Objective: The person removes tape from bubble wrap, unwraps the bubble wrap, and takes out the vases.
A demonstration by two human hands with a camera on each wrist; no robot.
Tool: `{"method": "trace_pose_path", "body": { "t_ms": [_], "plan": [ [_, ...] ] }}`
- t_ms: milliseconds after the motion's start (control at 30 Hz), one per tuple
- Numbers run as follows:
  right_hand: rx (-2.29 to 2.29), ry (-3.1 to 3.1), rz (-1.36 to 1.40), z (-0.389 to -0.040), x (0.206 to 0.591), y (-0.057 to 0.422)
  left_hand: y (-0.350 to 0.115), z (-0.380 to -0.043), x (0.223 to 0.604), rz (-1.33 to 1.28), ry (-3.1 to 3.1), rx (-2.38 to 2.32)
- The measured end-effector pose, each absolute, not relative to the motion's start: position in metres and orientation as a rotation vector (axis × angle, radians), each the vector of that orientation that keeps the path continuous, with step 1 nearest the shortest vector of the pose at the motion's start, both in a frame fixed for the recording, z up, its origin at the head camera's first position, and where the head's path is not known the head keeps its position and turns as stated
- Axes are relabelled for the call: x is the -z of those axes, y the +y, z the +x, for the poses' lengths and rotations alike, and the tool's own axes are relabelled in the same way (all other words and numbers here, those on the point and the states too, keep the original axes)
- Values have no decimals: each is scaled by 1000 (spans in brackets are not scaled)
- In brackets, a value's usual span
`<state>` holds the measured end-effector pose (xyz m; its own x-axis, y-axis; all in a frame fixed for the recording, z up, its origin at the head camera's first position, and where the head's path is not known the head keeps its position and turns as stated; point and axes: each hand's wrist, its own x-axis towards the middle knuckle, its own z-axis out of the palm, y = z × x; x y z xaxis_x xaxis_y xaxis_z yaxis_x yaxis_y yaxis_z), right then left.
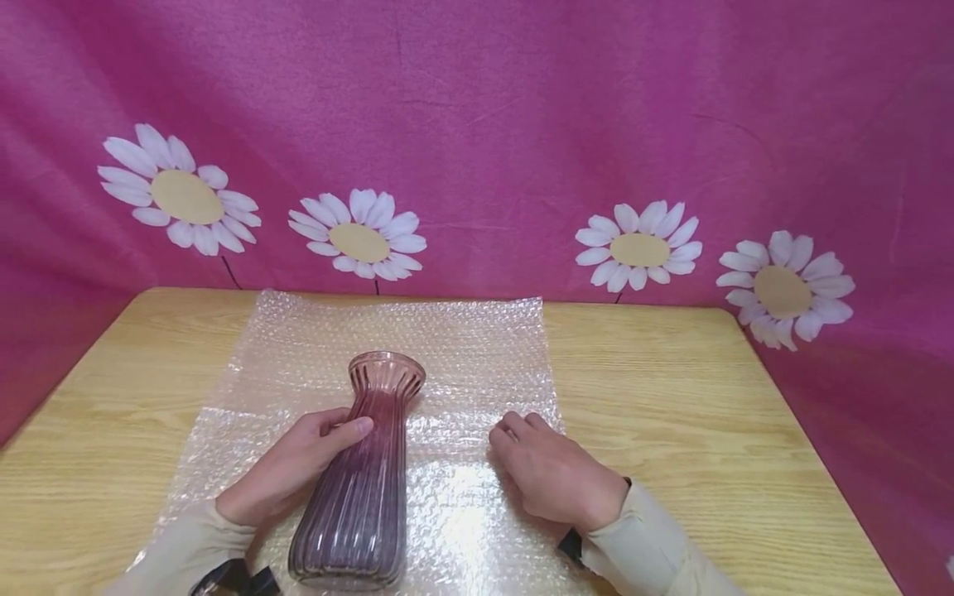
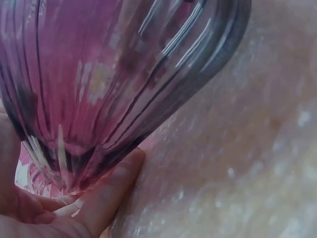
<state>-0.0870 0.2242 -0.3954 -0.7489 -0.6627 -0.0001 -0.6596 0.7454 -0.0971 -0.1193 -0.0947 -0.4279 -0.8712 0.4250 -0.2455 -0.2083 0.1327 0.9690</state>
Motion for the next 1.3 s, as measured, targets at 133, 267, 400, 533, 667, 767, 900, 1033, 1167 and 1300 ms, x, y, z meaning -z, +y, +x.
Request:
{"method": "trace_pose_path", "body": {
  "t_ms": [133, 267, 400, 533, 667, 767, 900, 1033, 1167, 1300],
  "plan": [
    [146, 2911, -1115, -87, 396, 225, -95, -120, 429, 217, 1935, -1795],
    [144, 2917, -1127, -87, 396, 225, -94, -120, 429, 196, 1886, -1808],
    [149, 2907, -1105, -87, 396, 225, -94, -120, 428, 197, 1857, -1819],
    [167, 2893, -1086, -88, 394, 224, -95, -120, 428, 201, 1843, -1823],
    [178, 2870, -1051, -88, 393, 224, -96, -120, 428, 196, 1844, -1814],
    [172, 2859, -1027, -88, 393, 224, -97, -120, 427, 181, 1854, -1801],
    [171, 2855, -1023, -87, 393, 224, -97, -121, 426, 166, 1846, -1799],
    [180, 2856, -1028, -88, 394, 224, -97, -121, 428, 181, 1796, -1828],
    [184, 2850, -1025, -88, 394, 224, -97, -121, 430, 184, 1747, -1852],
    [187, 2840, -1021, -88, 393, 224, -98, -121, 430, 195, 1731, -1845]
  ]
}}
